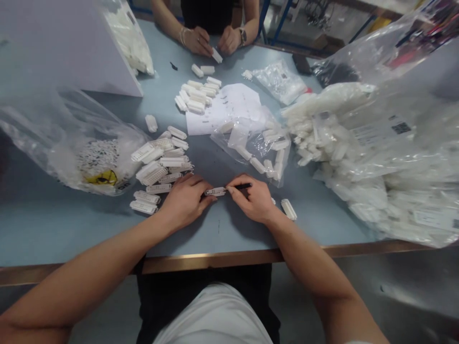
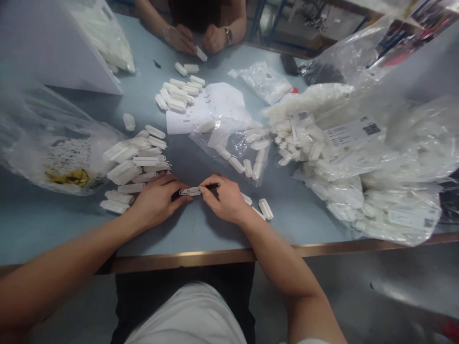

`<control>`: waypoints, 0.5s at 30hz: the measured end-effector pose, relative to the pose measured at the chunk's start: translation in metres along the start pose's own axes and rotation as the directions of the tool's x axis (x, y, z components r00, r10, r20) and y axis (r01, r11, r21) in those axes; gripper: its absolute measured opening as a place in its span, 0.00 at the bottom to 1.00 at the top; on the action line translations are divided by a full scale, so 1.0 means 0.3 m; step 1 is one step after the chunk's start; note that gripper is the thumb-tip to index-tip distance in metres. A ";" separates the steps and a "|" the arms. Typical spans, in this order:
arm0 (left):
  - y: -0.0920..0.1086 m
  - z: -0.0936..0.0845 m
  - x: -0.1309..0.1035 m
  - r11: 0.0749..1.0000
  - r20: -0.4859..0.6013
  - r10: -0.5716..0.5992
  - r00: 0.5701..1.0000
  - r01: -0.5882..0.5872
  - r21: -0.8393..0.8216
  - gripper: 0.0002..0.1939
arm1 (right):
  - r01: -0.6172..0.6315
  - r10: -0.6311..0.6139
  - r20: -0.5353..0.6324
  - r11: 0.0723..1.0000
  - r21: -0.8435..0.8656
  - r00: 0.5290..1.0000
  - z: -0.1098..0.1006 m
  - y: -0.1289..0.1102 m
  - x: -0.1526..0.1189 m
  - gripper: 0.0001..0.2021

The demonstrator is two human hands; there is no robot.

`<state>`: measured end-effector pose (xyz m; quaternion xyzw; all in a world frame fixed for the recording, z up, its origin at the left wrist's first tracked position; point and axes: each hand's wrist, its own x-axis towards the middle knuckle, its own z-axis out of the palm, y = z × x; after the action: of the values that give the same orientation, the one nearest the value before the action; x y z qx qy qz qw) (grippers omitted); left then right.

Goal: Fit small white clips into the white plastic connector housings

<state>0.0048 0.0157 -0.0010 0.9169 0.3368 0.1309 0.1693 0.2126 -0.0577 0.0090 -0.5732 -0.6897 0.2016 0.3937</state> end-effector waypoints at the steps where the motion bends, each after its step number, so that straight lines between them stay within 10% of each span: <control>1: 0.001 -0.001 0.000 1.000 0.003 -0.003 1.000 0.003 0.002 0.11 | -0.022 0.022 -0.010 1.000 0.015 1.000 -0.001 -0.002 -0.001 0.04; 15: 0.001 0.000 -0.001 1.000 -0.001 -0.002 1.000 0.002 0.007 0.11 | 0.028 -0.028 0.012 1.000 0.000 1.000 0.006 0.001 -0.003 0.04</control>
<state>0.0048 0.0152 -0.0011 0.9171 0.3382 0.1301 0.1663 0.2115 -0.0581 0.0074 -0.5621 -0.7002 0.1996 0.3923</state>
